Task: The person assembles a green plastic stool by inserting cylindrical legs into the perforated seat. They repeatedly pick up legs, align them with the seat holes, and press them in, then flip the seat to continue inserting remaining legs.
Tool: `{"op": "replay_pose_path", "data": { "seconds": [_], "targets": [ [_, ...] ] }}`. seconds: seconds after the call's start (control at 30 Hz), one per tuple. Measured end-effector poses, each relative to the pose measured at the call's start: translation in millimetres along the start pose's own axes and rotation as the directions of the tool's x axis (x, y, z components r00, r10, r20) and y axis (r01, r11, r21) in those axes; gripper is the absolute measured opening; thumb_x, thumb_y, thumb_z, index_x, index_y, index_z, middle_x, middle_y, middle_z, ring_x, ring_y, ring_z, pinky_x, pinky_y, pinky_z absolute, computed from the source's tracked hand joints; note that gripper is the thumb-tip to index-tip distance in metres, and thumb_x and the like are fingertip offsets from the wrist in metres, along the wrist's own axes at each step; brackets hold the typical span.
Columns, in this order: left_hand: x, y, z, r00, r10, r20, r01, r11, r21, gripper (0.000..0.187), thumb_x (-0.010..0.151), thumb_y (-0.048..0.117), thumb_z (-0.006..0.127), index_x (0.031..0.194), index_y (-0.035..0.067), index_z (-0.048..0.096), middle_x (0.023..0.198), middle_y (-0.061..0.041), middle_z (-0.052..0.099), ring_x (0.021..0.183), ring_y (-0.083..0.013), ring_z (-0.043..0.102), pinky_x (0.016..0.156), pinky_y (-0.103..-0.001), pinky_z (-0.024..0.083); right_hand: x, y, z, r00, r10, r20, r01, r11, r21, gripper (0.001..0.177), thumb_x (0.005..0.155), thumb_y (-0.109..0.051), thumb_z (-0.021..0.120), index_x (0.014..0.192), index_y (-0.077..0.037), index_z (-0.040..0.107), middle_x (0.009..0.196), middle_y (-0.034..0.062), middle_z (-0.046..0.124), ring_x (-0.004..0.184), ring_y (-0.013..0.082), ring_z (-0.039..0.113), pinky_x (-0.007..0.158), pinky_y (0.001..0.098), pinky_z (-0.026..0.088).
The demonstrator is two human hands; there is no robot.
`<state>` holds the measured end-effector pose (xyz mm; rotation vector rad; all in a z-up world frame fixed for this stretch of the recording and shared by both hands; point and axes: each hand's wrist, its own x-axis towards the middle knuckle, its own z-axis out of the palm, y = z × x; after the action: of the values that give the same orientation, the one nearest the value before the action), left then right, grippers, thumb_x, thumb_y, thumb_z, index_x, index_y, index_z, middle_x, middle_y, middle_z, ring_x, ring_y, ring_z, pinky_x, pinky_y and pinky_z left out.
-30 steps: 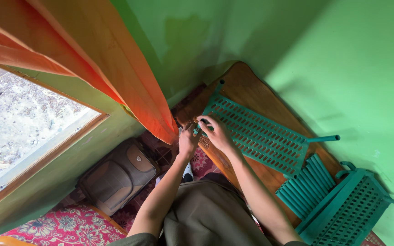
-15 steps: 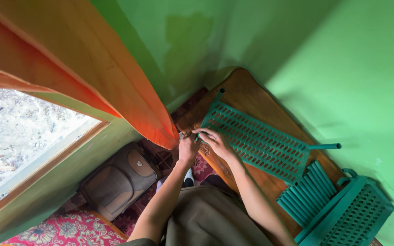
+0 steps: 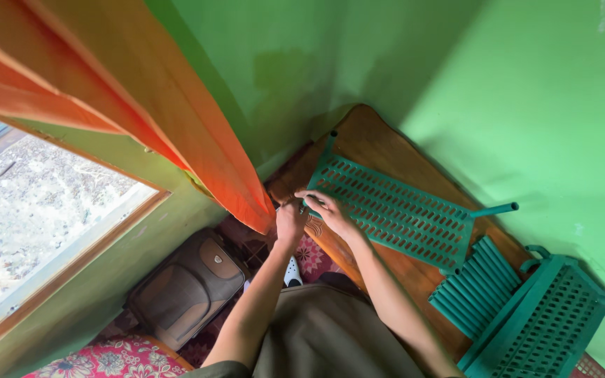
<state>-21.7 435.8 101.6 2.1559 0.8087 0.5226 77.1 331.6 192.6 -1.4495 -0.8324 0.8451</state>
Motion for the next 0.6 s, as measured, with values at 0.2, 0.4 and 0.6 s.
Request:
{"op": "replay_pose_path", "data": {
  "seconds": [0.2, 0.4, 0.6],
  "targets": [
    [-21, 8, -6, 0.992, -0.061, -0.106, 0.047, 0.990, -0.135, 0.029, 0.081, 0.009, 0.074, 0.109, 0.000, 0.068, 0.098, -0.023, 0.070, 0.086, -0.0401, 0.068, 0.074, -0.047, 0.055, -20, 32, 11, 0.972, 0.071, -0.223, -0.070, 0.997, 0.012, 0.034, 0.103, -0.032, 0.061, 0.130, -0.011, 0.067, 0.123, 0.0066, 0.072, 0.116, 0.0176, 0.067, 0.100, 0.0309, 0.055],
    [-87, 6, 21, 0.980, -0.197, -0.015, 0.189, 0.957, -0.219, 0.013, 0.094, 0.010, 0.066, 0.104, 0.004, 0.070, 0.092, -0.019, 0.074, 0.081, -0.0327, 0.073, 0.074, -0.043, 0.057, -92, 64, -8, 0.896, 0.164, -0.412, -0.108, 0.982, 0.156, 0.024, 0.103, -0.028, 0.067, 0.102, -0.005, 0.064, 0.083, 0.0013, 0.065, 0.073, 0.0091, 0.058, 0.064, 0.0256, 0.048],
    [-143, 51, 53, 0.922, -0.295, 0.252, 0.337, 0.930, -0.147, 0.031, 0.106, 0.031, 0.051, 0.102, 0.003, 0.065, 0.082, -0.026, 0.068, 0.076, -0.0429, 0.067, 0.069, -0.050, 0.049, -194, 90, -37, 0.815, 0.191, -0.547, -0.234, 0.972, -0.010, 0.043, 0.105, -0.025, 0.072, 0.075, -0.005, 0.049, 0.063, -0.0028, 0.044, 0.057, 0.0048, 0.043, 0.053, 0.0232, 0.035]
  ]
}}
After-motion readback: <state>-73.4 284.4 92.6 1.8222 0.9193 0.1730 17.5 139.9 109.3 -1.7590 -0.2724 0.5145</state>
